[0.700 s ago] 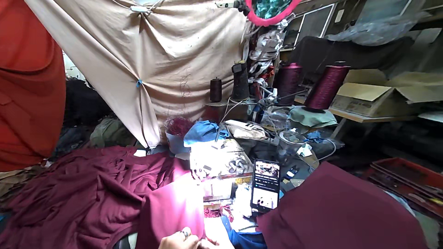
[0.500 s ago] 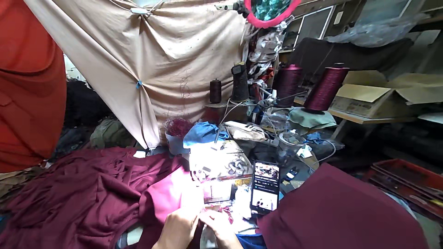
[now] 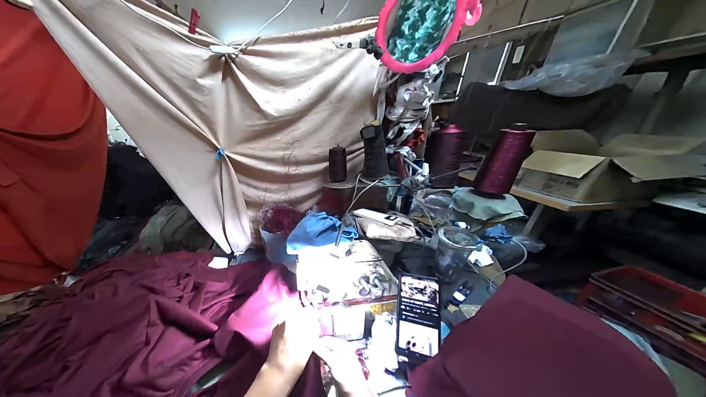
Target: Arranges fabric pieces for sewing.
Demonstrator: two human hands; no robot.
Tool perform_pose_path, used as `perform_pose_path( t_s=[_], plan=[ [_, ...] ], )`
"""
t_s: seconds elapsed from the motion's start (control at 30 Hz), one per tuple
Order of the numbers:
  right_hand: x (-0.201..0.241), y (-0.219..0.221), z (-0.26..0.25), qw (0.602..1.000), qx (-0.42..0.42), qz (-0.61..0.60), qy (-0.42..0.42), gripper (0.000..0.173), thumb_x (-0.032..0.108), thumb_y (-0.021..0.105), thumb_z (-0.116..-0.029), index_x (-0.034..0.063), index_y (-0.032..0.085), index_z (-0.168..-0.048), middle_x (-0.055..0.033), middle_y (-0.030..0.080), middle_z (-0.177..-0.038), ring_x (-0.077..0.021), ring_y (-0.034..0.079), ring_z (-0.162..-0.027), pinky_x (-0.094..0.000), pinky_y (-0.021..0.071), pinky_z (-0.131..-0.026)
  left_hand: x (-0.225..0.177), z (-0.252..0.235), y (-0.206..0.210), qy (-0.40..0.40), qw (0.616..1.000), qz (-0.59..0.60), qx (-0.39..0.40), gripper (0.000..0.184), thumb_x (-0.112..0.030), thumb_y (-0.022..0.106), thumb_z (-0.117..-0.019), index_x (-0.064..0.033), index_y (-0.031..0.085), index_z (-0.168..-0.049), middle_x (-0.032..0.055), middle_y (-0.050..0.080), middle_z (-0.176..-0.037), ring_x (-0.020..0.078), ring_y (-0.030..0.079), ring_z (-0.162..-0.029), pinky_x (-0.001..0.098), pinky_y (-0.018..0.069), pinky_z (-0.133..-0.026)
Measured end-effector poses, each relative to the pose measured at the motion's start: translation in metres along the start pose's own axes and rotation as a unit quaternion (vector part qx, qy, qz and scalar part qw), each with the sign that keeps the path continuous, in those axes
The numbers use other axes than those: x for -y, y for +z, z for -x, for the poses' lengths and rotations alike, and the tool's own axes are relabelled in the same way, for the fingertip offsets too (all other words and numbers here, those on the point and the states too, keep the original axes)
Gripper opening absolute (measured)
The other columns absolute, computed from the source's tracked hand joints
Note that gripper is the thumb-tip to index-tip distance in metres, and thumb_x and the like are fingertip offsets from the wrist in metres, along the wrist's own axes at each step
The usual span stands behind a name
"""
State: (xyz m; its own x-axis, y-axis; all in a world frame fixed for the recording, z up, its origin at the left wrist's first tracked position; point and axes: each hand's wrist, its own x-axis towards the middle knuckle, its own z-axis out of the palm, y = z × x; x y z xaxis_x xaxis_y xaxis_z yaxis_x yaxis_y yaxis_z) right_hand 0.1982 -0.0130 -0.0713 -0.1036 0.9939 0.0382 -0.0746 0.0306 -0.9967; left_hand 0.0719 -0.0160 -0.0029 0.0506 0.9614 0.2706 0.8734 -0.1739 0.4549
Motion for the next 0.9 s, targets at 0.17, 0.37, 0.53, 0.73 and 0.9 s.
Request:
perform_pose_path(
  t_s=[0.17,0.37,0.53,0.73,0.9],
  plan=[
    [-0.005,-0.003,-0.001,0.998,0.028,-0.056,-0.021,0.020,0.009,0.071,-0.0912,-0.0018,0.070,-0.108,-0.0011,0.072,-0.093,-0.0019,0.065,-0.084,-0.0239,0.0552,-0.079,0.005,-0.014,-0.028,0.028,0.996,0.047,0.064,0.032,-0.030,0.059,-0.0991,-0.0059,0.078,-0.108,0.0168,0.074,-0.114,0.0333,0.067,-0.115,0.0508,0.0481,-0.104],
    [-0.013,-0.008,0.028,0.998,0.055,-0.026,0.018,0.017,0.012,0.069,-0.0935,0.0069,0.072,-0.077,0.0097,0.057,-0.060,0.0042,0.046,-0.050,-0.0159,0.0383,-0.048,0.004,0.054,-0.020,0.108,0.993,-0.013,-0.036,0.028,-0.019,0.058,-0.0987,0.0004,0.078,-0.101,0.0209,0.076,-0.100,0.0396,0.074,-0.094,0.0566,0.0580,-0.082],
    [-0.009,-0.006,0.032,0.999,0.043,-0.004,0.001,0.018,0.008,0.065,-0.0922,0.0071,0.070,-0.075,0.0101,0.059,-0.063,0.0048,0.048,-0.054,-0.0165,0.0411,-0.052,0.011,0.060,0.009,0.125,0.987,-0.018,-0.096,0.027,-0.018,0.061,-0.0961,0.0010,0.076,-0.086,0.0188,0.074,-0.082,0.0368,0.075,-0.079,0.0536,0.0592,-0.069],
    [-0.001,-0.001,-0.006,0.999,0.003,0.024,-0.035,0.012,0.006,0.067,-0.0914,-0.0012,0.070,-0.100,0.0015,0.066,-0.081,0.0001,0.059,-0.072,-0.0212,0.0513,-0.069,0.001,0.000,0.007,0.014,0.999,-0.001,-0.039,0.028,-0.024,0.059,-0.0985,-0.0052,0.078,-0.109,0.0153,0.075,-0.111,0.0310,0.072,-0.106,0.0496,0.0571,-0.092],
    [-0.006,0.002,-0.015,1.000,-0.005,-0.016,-0.018,0.028,0.010,0.069,-0.0941,-0.0043,0.066,-0.117,-0.0058,0.069,-0.097,-0.0044,0.063,-0.086,-0.0241,0.0536,-0.078,-0.004,-0.020,-0.011,-0.080,0.993,0.028,0.077,0.043,-0.037,0.055,-0.1001,-0.0034,0.072,-0.120,0.0199,0.070,-0.124,0.0363,0.064,-0.121,0.0577,0.0473,-0.104]
  ],
)
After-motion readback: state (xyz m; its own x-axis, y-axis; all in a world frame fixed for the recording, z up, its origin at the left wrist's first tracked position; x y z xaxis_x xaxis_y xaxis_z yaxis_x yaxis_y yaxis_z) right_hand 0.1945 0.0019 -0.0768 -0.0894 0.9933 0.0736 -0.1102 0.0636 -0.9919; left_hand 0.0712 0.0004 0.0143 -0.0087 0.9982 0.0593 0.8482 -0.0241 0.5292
